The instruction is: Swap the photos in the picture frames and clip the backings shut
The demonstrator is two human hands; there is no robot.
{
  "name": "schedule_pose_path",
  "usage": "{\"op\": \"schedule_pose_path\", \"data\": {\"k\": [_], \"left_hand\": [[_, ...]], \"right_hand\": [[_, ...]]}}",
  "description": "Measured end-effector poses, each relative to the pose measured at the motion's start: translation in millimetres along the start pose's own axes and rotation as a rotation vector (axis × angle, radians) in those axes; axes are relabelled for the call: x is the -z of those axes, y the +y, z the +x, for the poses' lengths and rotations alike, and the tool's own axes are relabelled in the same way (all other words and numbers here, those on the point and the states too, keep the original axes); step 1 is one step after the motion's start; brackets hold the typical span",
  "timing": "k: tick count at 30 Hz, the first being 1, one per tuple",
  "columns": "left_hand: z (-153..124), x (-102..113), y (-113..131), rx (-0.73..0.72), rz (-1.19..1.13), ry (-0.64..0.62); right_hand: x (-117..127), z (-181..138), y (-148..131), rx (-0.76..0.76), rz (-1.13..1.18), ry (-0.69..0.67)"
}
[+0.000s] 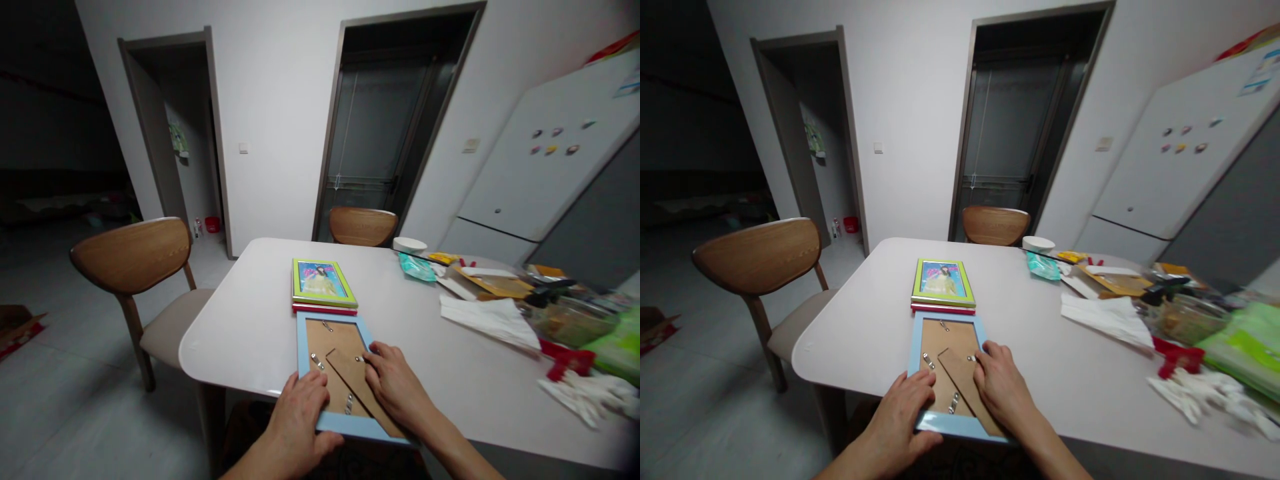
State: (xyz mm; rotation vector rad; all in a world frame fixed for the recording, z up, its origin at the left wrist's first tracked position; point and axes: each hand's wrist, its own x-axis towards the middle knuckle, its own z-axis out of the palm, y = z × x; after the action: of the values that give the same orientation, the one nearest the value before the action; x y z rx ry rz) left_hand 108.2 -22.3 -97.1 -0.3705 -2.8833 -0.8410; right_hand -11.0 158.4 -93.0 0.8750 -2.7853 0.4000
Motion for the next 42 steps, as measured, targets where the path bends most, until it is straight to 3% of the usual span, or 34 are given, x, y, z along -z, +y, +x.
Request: {"op": "schedule_pose_path", "data": {"k": [5, 10, 17, 23, 29, 35, 42], "left_hand": [[-1.1, -3.9, -4.8, -0.018, -0.009, 0.012], [-3.5, -4.1, -8.2, -0.023, -0.018, 0.005], [-2.7, -3.7, -9.0, -0.024, -0.024, 0.012], [-3.5, -6.1, -11.5, -0.022, -0.029, 0.046], [-3.3, -4.8, -14.6, -0.034, -0.059, 0.044], [-5.5, -2.7, -17.7, -0.041, -0.094, 0.06], [-6.5, 0.8, -15.2, -0.038, -0.125, 0.061]], "right_hand": [[1.8, -16.9, -8.1, 0.079, 0.049, 0.016], [7.5, -34.5, -29.9, 0.304, 0.182, -0.126], [9.5, -20.2, -37.8, 0.2, 0.254, -0.171], [13.9, -18.5, -36.5, 0.228, 0.327, -0.209], [4.0, -2.7, -44.8, 0.161, 0.361, -0.126], [-17.4, 27.6, -64.6, 0.187, 0.205, -0.053], [-18.5, 24.9, -72.6, 0.367, -0.005, -0.14]]}}
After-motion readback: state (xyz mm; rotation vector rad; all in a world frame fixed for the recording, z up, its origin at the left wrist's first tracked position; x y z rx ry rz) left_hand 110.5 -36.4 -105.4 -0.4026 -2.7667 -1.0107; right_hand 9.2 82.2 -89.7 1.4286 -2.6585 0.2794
